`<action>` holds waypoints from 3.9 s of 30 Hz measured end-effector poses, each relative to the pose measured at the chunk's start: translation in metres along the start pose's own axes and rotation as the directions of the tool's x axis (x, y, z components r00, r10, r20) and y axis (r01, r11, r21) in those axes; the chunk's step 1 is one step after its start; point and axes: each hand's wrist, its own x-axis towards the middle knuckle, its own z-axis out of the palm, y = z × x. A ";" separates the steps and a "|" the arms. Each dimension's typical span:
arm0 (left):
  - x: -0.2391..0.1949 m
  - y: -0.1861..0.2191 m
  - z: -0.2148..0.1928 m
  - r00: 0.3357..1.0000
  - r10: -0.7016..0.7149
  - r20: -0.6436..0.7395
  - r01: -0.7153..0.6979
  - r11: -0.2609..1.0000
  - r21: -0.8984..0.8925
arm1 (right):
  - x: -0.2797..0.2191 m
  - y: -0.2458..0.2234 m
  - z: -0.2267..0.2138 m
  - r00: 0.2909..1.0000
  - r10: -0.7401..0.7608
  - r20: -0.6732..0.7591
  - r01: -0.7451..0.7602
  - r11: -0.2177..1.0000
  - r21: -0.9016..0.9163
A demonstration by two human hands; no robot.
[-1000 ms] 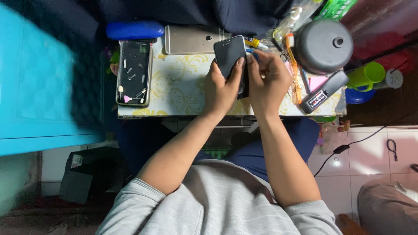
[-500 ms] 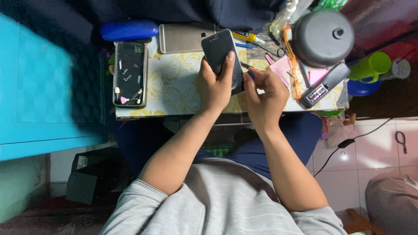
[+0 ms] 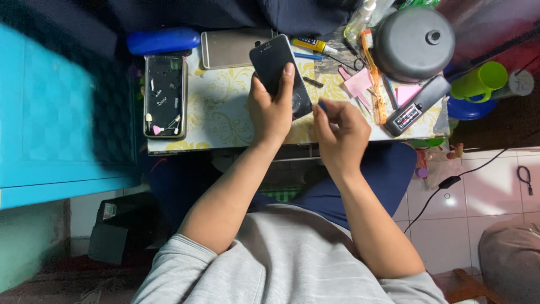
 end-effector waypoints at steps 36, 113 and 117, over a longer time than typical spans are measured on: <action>-0.009 0.006 -0.068 0.817 0.498 0.290 -0.276 0.780 -0.562 | 0.032 0.020 -0.021 0.941 -0.281 0.191 0.164 0.867 0.471; 0.023 -0.003 -0.084 0.431 0.756 0.492 -0.891 0.268 0.368 | 0.210 0.025 -0.068 0.898 -0.281 0.338 0.437 0.652 -0.620; 0.018 0.007 -0.089 0.361 0.799 0.481 -0.922 0.231 0.309 | 0.209 0.016 -0.076 0.879 -0.367 0.304 0.476 0.648 -0.595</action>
